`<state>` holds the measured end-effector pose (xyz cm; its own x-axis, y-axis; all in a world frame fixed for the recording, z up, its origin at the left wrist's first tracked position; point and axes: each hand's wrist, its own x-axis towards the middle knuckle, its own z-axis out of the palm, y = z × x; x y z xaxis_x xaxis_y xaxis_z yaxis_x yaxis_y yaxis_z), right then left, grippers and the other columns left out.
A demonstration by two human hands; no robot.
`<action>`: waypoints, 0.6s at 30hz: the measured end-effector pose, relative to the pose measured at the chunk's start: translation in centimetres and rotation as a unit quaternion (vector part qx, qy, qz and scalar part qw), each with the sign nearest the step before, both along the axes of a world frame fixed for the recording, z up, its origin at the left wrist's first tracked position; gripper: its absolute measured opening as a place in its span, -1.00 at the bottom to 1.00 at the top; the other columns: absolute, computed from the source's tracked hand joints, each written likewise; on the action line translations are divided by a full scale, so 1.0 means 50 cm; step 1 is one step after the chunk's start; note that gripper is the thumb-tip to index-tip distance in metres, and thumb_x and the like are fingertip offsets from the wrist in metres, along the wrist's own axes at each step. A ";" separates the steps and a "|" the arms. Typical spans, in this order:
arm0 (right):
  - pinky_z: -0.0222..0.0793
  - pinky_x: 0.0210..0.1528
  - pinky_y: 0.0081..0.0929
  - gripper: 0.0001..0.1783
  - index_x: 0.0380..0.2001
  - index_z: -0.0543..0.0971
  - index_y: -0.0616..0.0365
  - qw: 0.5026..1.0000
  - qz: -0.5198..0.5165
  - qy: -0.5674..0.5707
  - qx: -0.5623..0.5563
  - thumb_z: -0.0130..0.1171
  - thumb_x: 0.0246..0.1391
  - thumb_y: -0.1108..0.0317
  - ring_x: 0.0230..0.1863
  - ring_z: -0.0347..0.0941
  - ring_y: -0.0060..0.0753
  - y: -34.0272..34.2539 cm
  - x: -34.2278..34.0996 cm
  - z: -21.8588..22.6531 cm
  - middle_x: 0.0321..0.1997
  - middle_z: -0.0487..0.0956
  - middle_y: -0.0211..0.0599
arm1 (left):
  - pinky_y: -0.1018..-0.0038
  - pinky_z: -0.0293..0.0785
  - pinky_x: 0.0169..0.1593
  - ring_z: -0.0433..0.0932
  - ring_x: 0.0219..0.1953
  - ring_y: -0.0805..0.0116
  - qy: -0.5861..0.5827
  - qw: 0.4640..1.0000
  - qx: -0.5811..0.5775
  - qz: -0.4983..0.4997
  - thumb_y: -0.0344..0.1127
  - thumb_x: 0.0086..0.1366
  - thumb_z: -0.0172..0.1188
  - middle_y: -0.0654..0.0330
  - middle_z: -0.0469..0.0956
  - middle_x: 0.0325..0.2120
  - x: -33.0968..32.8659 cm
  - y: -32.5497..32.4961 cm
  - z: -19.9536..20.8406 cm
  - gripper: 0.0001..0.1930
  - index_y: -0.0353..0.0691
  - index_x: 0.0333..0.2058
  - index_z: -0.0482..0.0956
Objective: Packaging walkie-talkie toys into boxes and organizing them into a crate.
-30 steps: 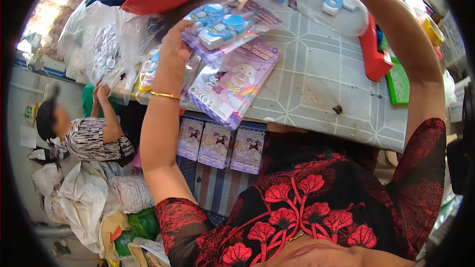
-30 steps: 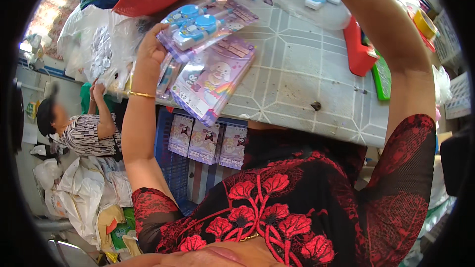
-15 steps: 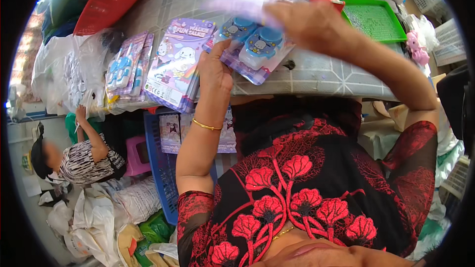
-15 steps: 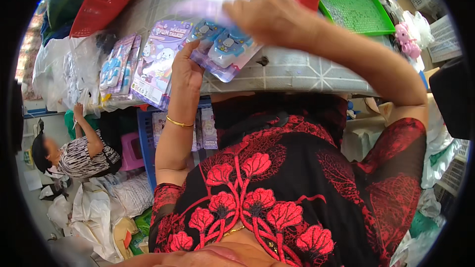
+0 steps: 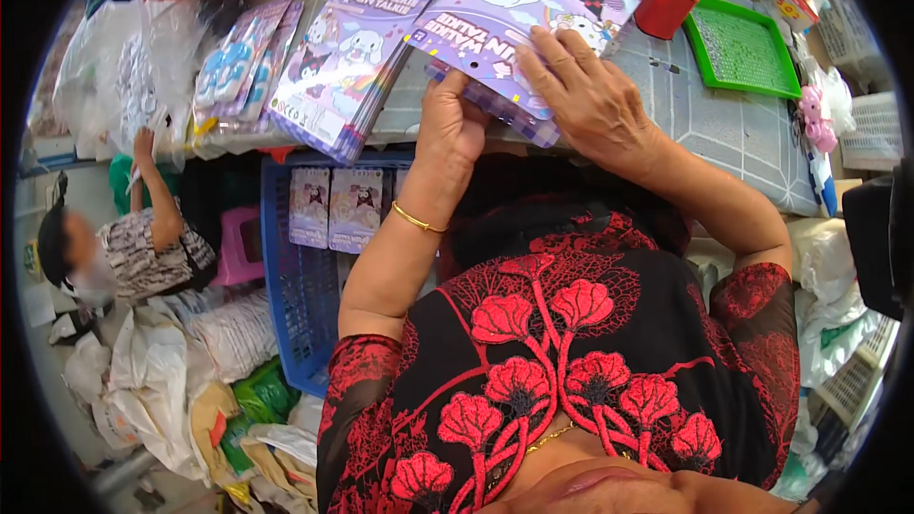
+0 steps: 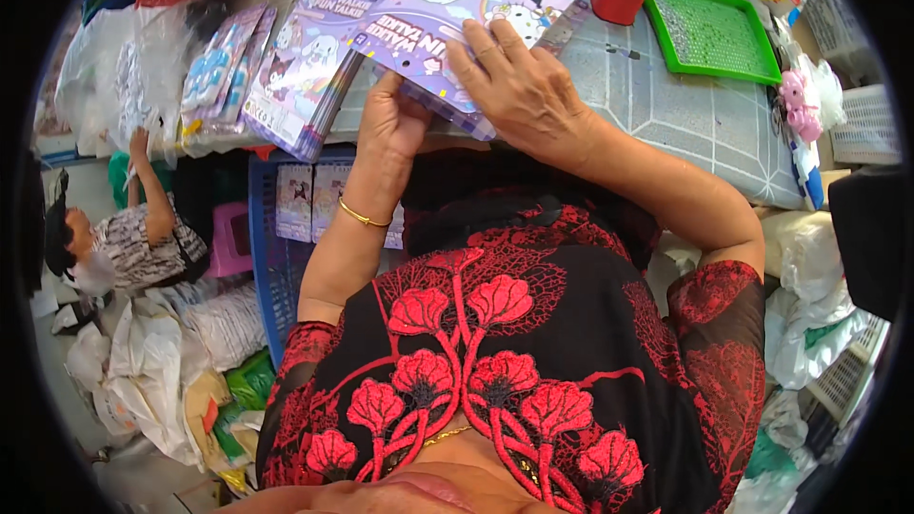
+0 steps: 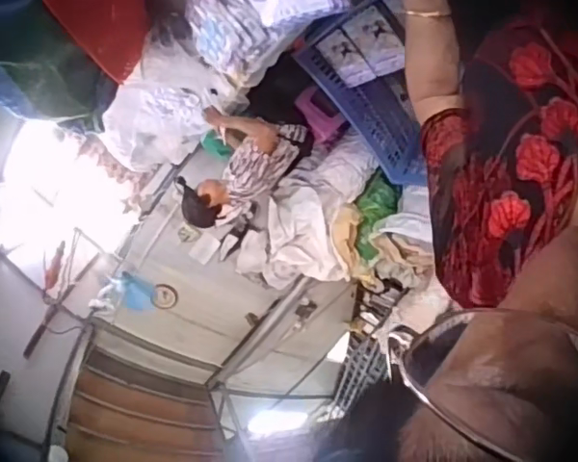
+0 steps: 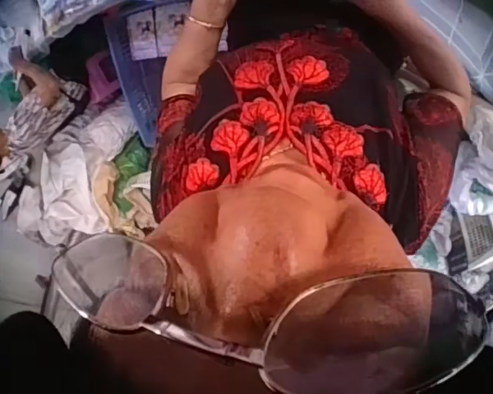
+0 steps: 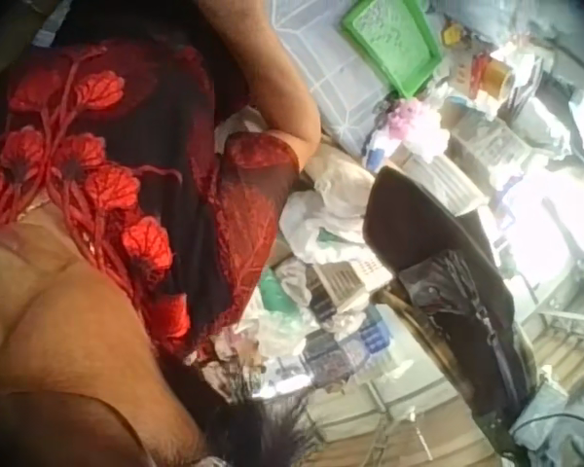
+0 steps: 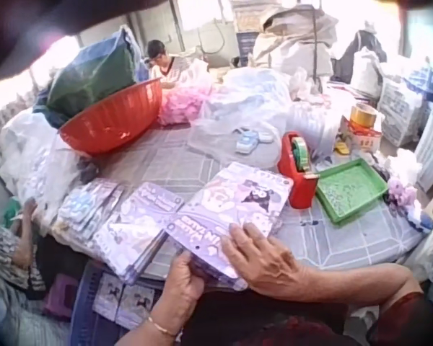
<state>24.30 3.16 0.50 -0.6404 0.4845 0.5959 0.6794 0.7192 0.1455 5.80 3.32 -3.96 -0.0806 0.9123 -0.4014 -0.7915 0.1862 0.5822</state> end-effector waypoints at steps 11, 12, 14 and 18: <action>0.45 -0.15 -0.39 -0.52 -0.11 0.55 0.15 0.979 0.200 -0.029 -0.024 0.20 -0.25 0.41 0.00 0.47 -0.21 -0.110 -0.136 0.151 -0.02 0.53 -0.19 | 0.18 0.41 0.16 0.55 -0.02 0.17 -0.072 0.985 0.155 0.013 -0.37 0.17 0.18 0.05 0.57 -0.07 -0.273 -0.219 0.053 -0.63 -0.39 -0.05 0.48; 0.45 -0.18 -0.39 -0.57 -0.14 0.54 0.17 0.964 0.257 -0.037 -0.065 0.17 -0.20 0.41 -0.05 0.47 -0.20 -0.101 -0.151 0.157 -0.07 0.52 -0.17 | 0.12 0.37 0.19 0.52 0.03 0.12 -0.092 0.980 0.176 -0.001 -0.38 0.18 0.16 0.00 0.54 -0.03 -0.303 -0.244 0.059 -0.59 -0.43 0.00 0.45; 0.45 -0.24 -0.39 -0.68 -0.20 0.52 0.22 0.916 0.371 -0.056 -0.142 0.12 -0.10 0.40 -0.13 0.46 -0.18 -0.077 -0.190 0.160 -0.18 0.50 -0.15 | 0.08 0.33 0.22 0.48 0.08 0.06 -0.115 0.974 0.193 0.007 -0.36 0.23 0.10 -0.04 0.49 0.03 -0.342 -0.307 0.077 -0.57 -0.40 0.06 0.41; 0.45 -0.36 -0.39 -0.80 -0.31 0.49 0.33 0.773 0.559 -0.099 -0.283 0.01 0.09 0.39 -0.30 0.45 -0.14 -0.030 -0.259 0.150 -0.40 0.46 -0.09 | 0.07 0.25 0.26 0.42 0.14 0.09 -0.068 0.978 0.154 0.122 -0.41 0.26 0.05 -0.01 0.45 0.08 -0.445 -0.449 0.018 -0.57 -0.37 0.11 0.37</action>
<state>11.34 1.69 8.02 -0.8988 -0.2908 0.3280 -0.4085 0.8272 -0.3858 -16.44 -19.11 -3.08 -0.2765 0.9519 -0.1322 -0.8642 -0.1861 0.4675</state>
